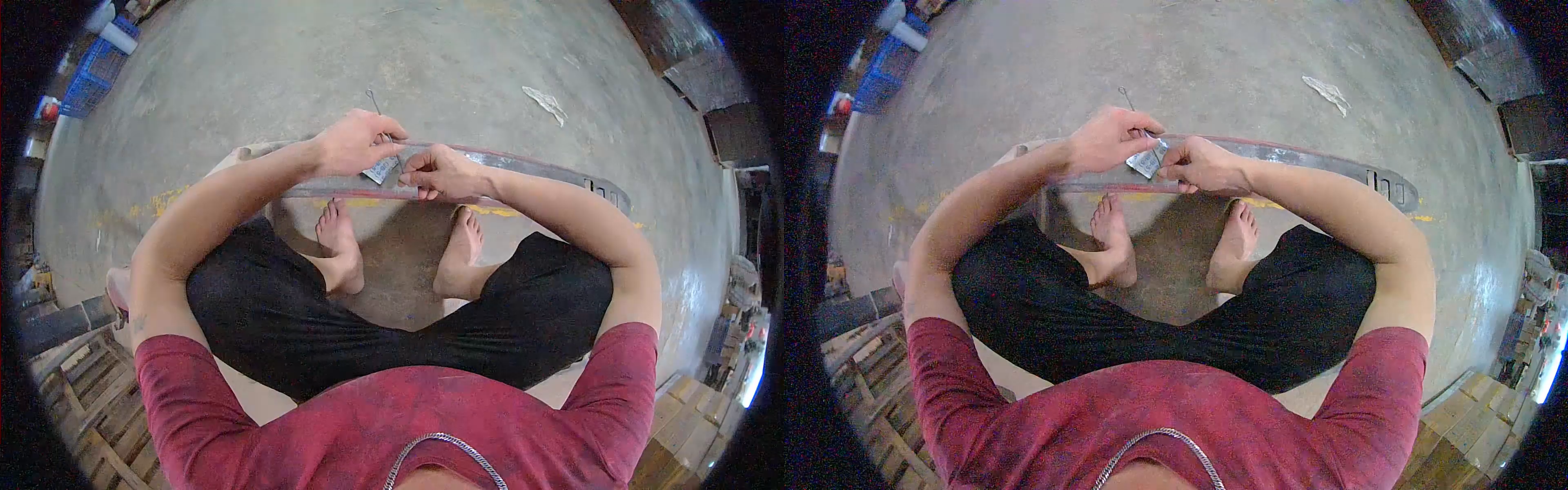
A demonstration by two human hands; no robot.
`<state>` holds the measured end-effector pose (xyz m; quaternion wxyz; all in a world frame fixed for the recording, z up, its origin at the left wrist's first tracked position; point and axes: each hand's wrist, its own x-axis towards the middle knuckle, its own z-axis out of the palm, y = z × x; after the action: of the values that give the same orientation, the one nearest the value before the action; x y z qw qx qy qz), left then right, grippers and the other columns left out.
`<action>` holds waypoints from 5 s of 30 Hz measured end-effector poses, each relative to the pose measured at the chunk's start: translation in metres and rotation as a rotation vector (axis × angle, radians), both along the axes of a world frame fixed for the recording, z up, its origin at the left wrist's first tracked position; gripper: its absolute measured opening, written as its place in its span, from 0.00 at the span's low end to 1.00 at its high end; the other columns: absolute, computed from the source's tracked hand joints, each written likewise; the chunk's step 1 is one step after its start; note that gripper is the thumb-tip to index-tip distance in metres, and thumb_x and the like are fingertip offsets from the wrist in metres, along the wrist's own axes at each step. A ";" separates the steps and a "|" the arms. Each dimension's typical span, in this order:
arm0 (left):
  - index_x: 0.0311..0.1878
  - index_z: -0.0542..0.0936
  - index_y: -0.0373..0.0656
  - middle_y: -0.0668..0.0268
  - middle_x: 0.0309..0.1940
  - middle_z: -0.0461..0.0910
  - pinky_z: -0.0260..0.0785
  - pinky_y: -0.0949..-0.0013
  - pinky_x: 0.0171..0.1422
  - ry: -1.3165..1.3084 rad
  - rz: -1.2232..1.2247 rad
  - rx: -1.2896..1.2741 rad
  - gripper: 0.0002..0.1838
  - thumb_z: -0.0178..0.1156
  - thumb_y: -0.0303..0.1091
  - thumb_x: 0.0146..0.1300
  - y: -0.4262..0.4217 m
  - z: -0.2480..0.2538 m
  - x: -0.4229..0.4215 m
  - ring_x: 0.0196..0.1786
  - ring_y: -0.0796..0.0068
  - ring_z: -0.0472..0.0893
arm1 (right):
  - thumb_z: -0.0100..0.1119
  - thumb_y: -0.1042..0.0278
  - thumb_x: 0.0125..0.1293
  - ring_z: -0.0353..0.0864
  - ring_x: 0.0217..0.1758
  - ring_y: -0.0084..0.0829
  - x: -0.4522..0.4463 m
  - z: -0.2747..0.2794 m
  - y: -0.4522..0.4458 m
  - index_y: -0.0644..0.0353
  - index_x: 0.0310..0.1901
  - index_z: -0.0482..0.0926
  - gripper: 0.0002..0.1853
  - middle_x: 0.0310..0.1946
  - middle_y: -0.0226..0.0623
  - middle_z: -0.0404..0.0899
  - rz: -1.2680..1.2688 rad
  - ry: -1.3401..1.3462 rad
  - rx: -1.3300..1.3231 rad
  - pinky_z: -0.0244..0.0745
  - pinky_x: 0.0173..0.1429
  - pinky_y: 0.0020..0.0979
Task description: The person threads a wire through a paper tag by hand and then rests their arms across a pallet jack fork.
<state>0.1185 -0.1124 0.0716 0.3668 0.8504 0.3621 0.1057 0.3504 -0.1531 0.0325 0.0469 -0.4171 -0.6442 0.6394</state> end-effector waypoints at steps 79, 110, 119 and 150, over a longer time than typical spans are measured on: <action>0.46 0.88 0.35 0.58 0.35 0.90 0.82 0.68 0.45 -0.117 0.239 -0.218 0.15 0.69 0.36 0.61 0.005 0.000 0.002 0.37 0.73 0.89 | 0.60 0.66 0.74 0.72 0.24 0.17 -0.004 0.011 -0.003 0.64 0.31 0.79 0.13 0.21 0.26 0.75 -0.066 0.040 0.135 0.68 0.29 0.27; 0.49 0.80 0.38 0.60 0.30 0.87 0.78 0.62 0.42 0.001 0.254 -0.202 0.15 0.65 0.28 0.59 0.012 -0.005 -0.007 0.35 0.68 0.87 | 0.62 0.65 0.74 0.79 0.28 0.20 0.005 -0.004 0.008 0.66 0.39 0.82 0.12 0.25 0.27 0.78 -0.096 -0.168 0.217 0.77 0.34 0.28; 0.57 0.79 0.36 0.57 0.34 0.88 0.80 0.60 0.47 0.098 0.291 -0.157 0.22 0.66 0.29 0.59 0.015 -0.004 -0.012 0.40 0.65 0.88 | 0.63 0.64 0.74 0.78 0.27 0.18 0.004 -0.006 0.008 0.66 0.38 0.82 0.12 0.24 0.28 0.78 -0.056 -0.148 0.128 0.76 0.33 0.28; 0.42 0.88 0.38 0.51 0.40 0.89 0.80 0.58 0.55 0.185 0.293 -0.081 0.13 0.64 0.35 0.59 0.023 -0.014 -0.018 0.45 0.55 0.88 | 0.67 0.58 0.67 0.83 0.31 0.35 0.005 -0.006 0.011 0.66 0.38 0.83 0.16 0.26 0.39 0.82 -0.110 -0.275 0.517 0.78 0.39 0.38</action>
<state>0.1007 -0.0895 0.0579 0.3464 0.7793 0.5182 0.0646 0.3556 -0.1419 0.0265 0.0984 -0.5084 -0.7624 0.3880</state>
